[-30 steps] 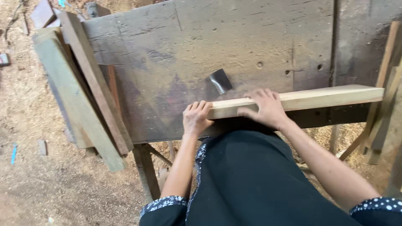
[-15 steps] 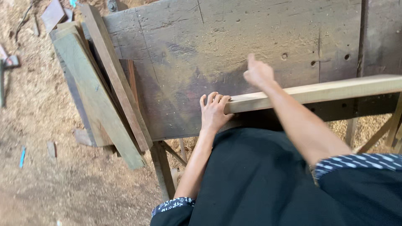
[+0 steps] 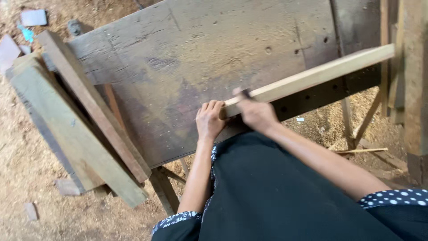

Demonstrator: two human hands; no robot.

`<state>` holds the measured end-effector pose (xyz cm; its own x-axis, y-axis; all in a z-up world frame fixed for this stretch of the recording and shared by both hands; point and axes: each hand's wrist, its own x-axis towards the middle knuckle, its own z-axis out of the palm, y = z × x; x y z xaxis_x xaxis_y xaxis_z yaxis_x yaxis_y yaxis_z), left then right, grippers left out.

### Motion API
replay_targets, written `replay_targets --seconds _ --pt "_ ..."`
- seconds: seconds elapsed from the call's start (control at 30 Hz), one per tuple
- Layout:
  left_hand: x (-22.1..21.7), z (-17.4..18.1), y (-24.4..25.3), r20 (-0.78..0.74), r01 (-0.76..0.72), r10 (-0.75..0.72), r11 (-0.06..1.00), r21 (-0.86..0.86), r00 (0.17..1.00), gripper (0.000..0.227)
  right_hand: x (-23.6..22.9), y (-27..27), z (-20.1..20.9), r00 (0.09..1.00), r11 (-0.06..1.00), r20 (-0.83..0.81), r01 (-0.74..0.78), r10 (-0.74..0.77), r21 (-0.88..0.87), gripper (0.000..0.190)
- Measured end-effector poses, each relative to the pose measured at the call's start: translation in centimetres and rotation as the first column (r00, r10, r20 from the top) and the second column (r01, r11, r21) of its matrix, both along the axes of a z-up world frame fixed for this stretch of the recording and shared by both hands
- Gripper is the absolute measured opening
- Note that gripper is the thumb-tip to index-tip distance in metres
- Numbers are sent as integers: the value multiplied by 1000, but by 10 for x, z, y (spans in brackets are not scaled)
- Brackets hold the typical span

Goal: The person sands the surface and edges of two wooden boards by hand using a piece of sandpaper.

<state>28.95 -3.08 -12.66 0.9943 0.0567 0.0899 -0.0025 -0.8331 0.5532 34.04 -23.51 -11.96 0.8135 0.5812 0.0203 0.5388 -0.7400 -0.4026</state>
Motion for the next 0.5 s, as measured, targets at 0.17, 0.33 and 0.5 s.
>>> replay_targets --seconds 0.17,0.33,0.5 --pt "4 14 1 -51 7 -12 996 -84 999 51 32 -64 15 915 909 -133 346 -382 -234 30" --pt "-5 -5 0 -34 28 -31 996 -88 999 54 -14 41 -4 995 971 -64 -54 71 233 24" --pt "0 5 1 -140 2 -13 997 -80 990 47 11 -19 14 995 995 -51 91 -88 43 29"
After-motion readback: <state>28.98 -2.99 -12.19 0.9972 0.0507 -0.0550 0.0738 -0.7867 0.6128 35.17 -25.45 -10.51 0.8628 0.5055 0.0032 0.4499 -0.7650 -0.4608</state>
